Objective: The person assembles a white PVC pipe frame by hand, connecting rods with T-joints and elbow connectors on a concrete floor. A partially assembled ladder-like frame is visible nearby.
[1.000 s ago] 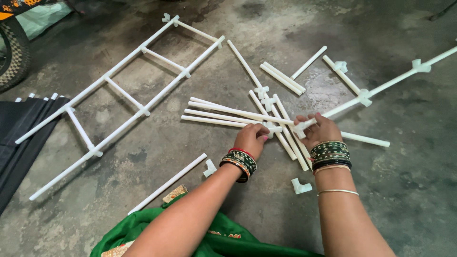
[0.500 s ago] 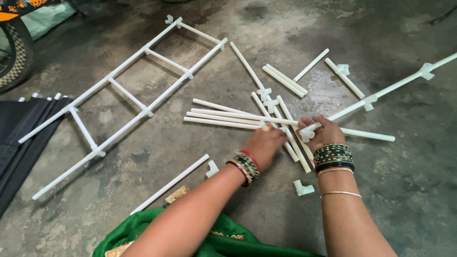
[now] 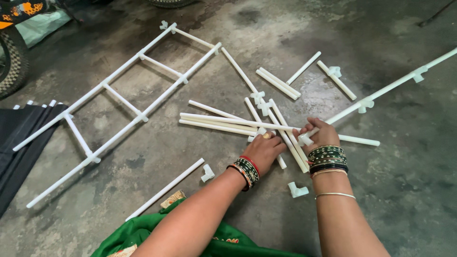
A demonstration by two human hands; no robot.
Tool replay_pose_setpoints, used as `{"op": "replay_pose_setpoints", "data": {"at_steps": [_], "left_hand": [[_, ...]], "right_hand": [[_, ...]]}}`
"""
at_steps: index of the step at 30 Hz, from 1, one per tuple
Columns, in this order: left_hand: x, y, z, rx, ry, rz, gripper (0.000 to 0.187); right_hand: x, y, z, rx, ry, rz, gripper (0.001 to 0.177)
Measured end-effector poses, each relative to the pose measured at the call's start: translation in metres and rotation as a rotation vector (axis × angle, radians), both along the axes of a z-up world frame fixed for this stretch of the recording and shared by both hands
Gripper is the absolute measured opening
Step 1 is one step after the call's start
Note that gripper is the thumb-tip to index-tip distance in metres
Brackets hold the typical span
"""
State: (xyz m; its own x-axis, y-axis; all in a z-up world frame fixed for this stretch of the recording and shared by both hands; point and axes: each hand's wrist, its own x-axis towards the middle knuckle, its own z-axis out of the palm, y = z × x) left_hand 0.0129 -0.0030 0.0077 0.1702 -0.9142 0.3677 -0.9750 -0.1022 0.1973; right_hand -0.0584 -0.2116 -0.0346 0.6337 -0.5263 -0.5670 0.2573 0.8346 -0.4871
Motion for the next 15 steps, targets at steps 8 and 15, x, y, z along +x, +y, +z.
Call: {"op": "replay_pose_setpoints", "data": {"at_steps": [8, 15], "left_hand": [[-0.001, -0.002, 0.023, -0.214, 0.161, 0.052, 0.028], [0.018, 0.014, 0.023, -0.124, 0.16, 0.038, 0.025]], "right_hand": [[-0.008, 0.0, 0.016, 0.07, -0.032, -0.071, 0.013], [-0.009, -0.002, 0.013, 0.036, 0.009, -0.054, 0.012]]}}
